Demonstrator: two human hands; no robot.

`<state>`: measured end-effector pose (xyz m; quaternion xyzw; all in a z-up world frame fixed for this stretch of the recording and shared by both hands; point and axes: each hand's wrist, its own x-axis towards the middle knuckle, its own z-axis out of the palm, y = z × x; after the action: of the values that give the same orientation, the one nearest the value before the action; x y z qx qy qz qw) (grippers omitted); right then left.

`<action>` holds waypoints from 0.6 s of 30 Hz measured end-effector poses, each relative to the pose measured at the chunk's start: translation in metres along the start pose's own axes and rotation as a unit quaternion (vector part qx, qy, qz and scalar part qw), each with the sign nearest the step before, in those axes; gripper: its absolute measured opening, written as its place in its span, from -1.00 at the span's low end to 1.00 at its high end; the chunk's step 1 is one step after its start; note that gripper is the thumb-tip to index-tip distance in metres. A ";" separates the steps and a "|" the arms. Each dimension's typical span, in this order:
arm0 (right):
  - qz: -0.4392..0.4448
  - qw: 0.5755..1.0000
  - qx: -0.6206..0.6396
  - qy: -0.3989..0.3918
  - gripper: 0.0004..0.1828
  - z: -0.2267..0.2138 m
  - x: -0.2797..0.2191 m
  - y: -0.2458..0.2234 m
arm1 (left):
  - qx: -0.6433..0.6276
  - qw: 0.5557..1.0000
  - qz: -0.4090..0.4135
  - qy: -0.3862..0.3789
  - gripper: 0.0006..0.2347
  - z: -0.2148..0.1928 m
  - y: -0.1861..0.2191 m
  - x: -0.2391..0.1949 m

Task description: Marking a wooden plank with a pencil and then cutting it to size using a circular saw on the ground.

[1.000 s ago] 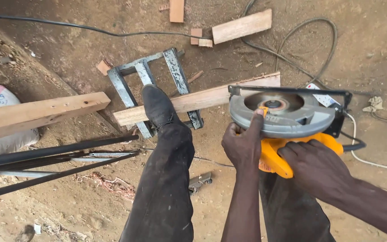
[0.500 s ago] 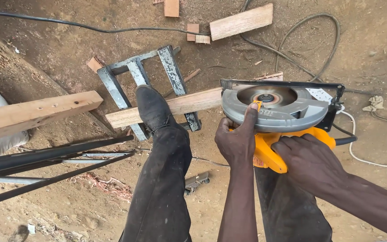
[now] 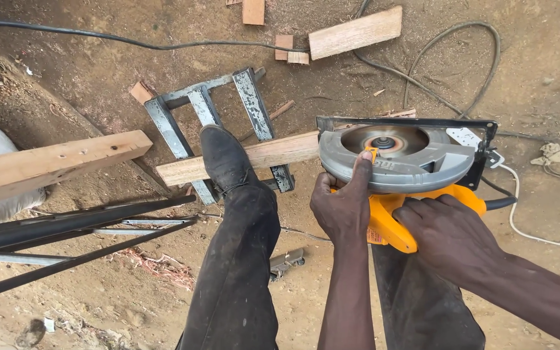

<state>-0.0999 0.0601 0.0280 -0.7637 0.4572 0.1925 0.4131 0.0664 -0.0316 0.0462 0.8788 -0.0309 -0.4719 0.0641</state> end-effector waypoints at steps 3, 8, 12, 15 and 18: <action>0.007 1.000 0.003 -0.013 -0.84 0.004 -0.002 0.001 | 0.006 1.000 0.000 0.005 -0.50 0.002 -0.005 0.001; -0.008 1.000 0.007 -0.010 -0.83 0.004 -0.004 0.002 | 0.014 1.000 -0.001 0.014 -0.50 0.002 -0.007 0.000; -0.017 1.000 0.001 0.007 -0.83 0.003 -0.003 0.002 | 0.011 1.000 0.003 0.011 -0.48 0.004 -0.009 0.003; -0.016 1.000 0.003 0.005 -0.82 0.002 -0.001 0.001 | 0.009 1.000 -0.003 0.010 -0.47 0.002 -0.006 0.003; -0.018 1.000 0.005 0.007 -0.81 0.002 0.001 0.002 | 0.007 1.000 -0.009 0.010 -0.48 0.001 -0.003 0.004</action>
<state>-0.1015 0.0605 0.0256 -0.7712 0.4471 0.1771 0.4170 0.0673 -0.0289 0.0420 0.8840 -0.0257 -0.4637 0.0539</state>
